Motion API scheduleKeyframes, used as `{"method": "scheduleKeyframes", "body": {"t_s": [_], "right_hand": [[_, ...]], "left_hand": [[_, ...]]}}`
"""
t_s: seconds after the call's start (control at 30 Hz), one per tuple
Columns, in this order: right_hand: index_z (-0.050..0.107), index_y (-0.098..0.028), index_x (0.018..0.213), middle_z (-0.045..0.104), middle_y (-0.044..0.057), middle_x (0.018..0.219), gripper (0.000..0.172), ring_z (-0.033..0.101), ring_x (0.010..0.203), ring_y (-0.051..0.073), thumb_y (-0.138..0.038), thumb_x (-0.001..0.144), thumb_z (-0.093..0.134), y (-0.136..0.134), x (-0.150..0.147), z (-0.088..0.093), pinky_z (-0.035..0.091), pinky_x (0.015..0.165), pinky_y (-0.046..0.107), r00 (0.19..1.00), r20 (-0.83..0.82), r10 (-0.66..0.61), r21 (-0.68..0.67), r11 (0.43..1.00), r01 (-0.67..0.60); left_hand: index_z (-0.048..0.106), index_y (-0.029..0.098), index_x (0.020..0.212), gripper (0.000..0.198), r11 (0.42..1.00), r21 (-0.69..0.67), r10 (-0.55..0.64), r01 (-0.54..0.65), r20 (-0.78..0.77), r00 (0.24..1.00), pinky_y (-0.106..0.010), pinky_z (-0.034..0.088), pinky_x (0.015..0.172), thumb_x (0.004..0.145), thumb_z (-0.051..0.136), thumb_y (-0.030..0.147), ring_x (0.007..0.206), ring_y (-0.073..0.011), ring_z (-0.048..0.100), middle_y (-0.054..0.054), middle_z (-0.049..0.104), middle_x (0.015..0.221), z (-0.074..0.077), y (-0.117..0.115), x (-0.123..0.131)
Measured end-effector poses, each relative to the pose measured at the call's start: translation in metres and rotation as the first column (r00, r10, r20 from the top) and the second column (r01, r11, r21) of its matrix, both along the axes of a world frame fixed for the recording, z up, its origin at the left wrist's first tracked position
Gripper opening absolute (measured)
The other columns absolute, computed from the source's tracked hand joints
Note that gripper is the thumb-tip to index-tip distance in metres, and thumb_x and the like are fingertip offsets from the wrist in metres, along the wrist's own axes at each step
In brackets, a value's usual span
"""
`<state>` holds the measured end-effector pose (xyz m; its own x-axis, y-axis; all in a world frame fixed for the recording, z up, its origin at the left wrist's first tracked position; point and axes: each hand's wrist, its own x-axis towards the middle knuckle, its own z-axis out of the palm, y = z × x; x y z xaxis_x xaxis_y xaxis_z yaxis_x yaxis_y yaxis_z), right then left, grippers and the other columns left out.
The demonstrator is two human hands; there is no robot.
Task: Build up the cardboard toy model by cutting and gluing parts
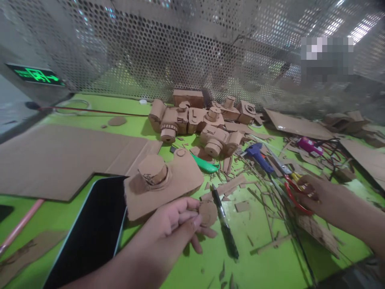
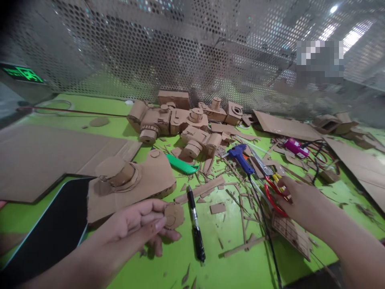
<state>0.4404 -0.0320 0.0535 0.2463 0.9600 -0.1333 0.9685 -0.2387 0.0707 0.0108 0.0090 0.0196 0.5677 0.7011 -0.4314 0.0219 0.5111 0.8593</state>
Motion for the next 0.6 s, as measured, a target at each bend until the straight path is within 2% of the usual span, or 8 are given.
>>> {"method": "scheduleKeyframes", "body": {"t_s": [0.1, 0.23, 0.37, 0.47, 0.53, 0.6], "right_hand": [[0.061, -0.021, 0.107, 0.082, 0.023, 0.094, 0.019, 0.080, 0.083, 0.042, -0.039, 0.102, 0.056, 0.004, 0.004, -0.009, 0.053, 0.072, 0.048, 0.996, 0.030, -0.088, 0.037, 0.996, 0.087], [0.060, -0.024, 0.102, 0.079, 0.016, 0.085, 0.021, 0.077, 0.075, 0.038, -0.042, 0.103, 0.050, 0.006, 0.005, -0.015, 0.049, 0.069, 0.044, 0.990, 0.047, -0.133, 0.044, 0.990, 0.131], [0.057, -0.028, 0.089, 0.075, 0.016, 0.079, 0.019, 0.072, 0.068, 0.039, -0.045, 0.097, 0.060, 0.009, 0.003, 0.003, 0.047, 0.067, 0.045, 0.971, 0.101, -0.219, 0.087, 0.974, 0.210], [0.053, -0.031, 0.082, 0.071, 0.015, 0.071, 0.022, 0.069, 0.064, 0.039, -0.046, 0.095, 0.062, 0.015, -0.002, 0.025, 0.046, 0.064, 0.047, 0.950, 0.134, -0.283, 0.147, 0.953, 0.264], [0.057, -0.031, 0.089, 0.074, 0.016, 0.074, 0.020, 0.071, 0.066, 0.038, -0.049, 0.097, 0.059, 0.012, -0.003, 0.031, 0.046, 0.062, 0.047, 0.937, 0.128, -0.325, 0.206, 0.933, 0.296], [0.062, -0.030, 0.109, 0.080, 0.016, 0.087, 0.024, 0.076, 0.073, 0.037, -0.051, 0.102, 0.053, -0.009, 0.003, 0.022, 0.049, 0.063, 0.046, 0.941, 0.074, -0.331, 0.254, 0.918, 0.303]], "left_hand": [[0.069, 0.017, 0.112, 0.038, 1.000, -0.021, -0.005, 0.005, -0.024, 1.000, -0.030, 0.048, 0.066, 0.095, 0.076, 0.051, 0.068, -0.0163, 0.065, -0.011, 0.086, 0.102, 0.004, 0.000, -0.001], [0.064, 0.019, 0.118, 0.039, 0.999, -0.038, -0.014, 0.012, -0.034, 0.999, -0.032, 0.048, 0.071, 0.099, 0.072, 0.052, 0.073, -0.0189, 0.070, -0.010, 0.089, 0.098, 0.003, -0.002, -0.003], [0.060, 0.019, 0.116, 0.050, 0.997, -0.073, -0.025, 0.021, -0.064, 0.998, -0.032, 0.048, 0.068, 0.092, 0.079, 0.059, 0.070, -0.0187, 0.069, -0.012, 0.090, 0.097, 0.005, -0.001, -0.002], [0.063, 0.020, 0.105, 0.045, 0.997, -0.076, -0.018, 0.015, -0.036, 0.999, -0.030, 0.049, 0.065, 0.091, 0.082, 0.059, 0.070, -0.0180, 0.070, -0.011, 0.089, 0.094, 0.007, -0.001, -0.002], [0.064, 0.021, 0.097, 0.044, 0.997, -0.074, 0.023, -0.023, 0.003, 1.000, -0.029, 0.051, 0.063, 0.090, 0.086, 0.058, 0.077, -0.0208, 0.076, -0.008, 0.088, 0.089, 0.008, -0.003, -0.002], [0.063, 0.021, 0.088, 0.049, 0.994, -0.091, 0.067, -0.063, 0.034, 0.997, -0.027, 0.051, 0.058, 0.081, 0.093, 0.060, 0.078, -0.0232, 0.079, -0.006, 0.085, 0.082, 0.008, -0.003, -0.001]]}}
